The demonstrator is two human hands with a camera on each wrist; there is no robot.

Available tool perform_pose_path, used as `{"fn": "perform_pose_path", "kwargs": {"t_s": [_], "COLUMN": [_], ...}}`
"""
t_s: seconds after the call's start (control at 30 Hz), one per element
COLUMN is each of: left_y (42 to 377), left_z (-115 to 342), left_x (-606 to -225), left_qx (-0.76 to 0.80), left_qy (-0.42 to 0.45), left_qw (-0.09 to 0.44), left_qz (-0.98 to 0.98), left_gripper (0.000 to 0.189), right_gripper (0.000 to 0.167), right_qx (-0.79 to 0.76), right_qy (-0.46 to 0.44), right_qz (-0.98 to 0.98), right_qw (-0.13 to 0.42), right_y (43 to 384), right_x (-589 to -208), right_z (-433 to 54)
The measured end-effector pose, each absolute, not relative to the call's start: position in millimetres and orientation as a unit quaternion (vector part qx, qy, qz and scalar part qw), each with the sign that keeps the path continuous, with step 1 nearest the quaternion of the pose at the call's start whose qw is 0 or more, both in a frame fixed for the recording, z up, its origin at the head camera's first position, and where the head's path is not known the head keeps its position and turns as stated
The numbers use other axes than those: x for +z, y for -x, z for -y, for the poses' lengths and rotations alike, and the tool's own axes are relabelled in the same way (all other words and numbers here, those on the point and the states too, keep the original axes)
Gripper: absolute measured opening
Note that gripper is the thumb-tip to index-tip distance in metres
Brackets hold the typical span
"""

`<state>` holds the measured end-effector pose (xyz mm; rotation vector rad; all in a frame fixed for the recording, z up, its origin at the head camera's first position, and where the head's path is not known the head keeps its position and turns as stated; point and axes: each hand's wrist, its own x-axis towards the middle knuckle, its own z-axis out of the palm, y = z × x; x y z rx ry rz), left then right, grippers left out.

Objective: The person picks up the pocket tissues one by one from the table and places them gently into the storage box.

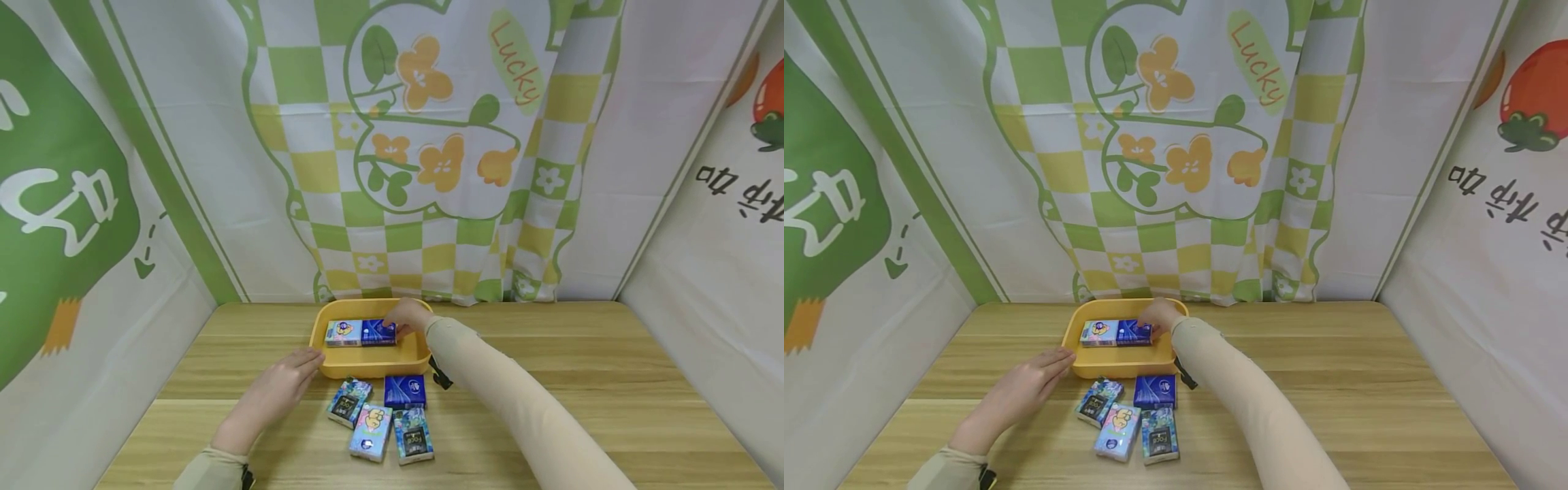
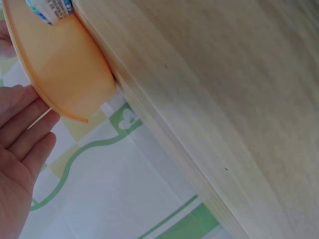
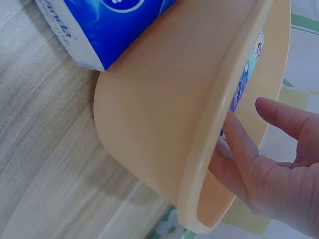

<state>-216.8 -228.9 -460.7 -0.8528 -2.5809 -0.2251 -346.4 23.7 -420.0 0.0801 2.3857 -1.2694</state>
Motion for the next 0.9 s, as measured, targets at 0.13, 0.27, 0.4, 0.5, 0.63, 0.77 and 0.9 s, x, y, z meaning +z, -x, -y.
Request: {"fn": "perform_pose_path", "kwargs": {"t_s": [0.13, 0.27, 0.4, 0.5, 0.63, 0.77, 0.9], "left_y": [217.0, 216.8, 215.9, 215.2, 215.4, 216.0, 216.5], "left_z": [228.8, 228.7, 228.3, 228.2, 228.6, 228.8, 228.8], "left_x": [-461.0, -460.8, -459.5, -458.9, -459.7, -460.3, -460.8], "left_qx": [-0.082, -0.083, -0.083, -0.083, -0.083, -0.086, -0.087], "left_qy": [0.306, 0.305, 0.302, 0.3, 0.299, 0.302, 0.304], "left_qw": [0.206, 0.204, 0.2, 0.196, 0.193, 0.195, 0.196], "left_qz": [0.926, 0.927, 0.928, 0.93, 0.931, 0.929, 0.928], "left_gripper": [0.034, 0.034, 0.034, 0.034, 0.034, 0.034, 0.034], "right_gripper": [0.043, 0.044, 0.044, 0.043, 0.043, 0.044, 0.045], "right_qx": [-0.459, -0.459, -0.453, -0.447, -0.445, -0.453, -0.468], "right_qy": [-0.028, -0.03, -0.033, -0.035, -0.035, -0.034, -0.036], "right_qz": [-0.861, -0.861, -0.864, -0.866, -0.864, -0.859, -0.848], "right_qw": [0.217, 0.217, 0.218, 0.222, 0.232, 0.238, 0.246], "right_y": [347.5, 347.5, 346.9, 346.7, 346.1, 345.8, 345.5], "right_x": [-422.1, -423.1, -422.3, -421.0, -418.8, -417.5, -415.7], "right_z": [-24.1, -24.1, -23.2, -22.0, -20.8, -20.4, -20.4]}}
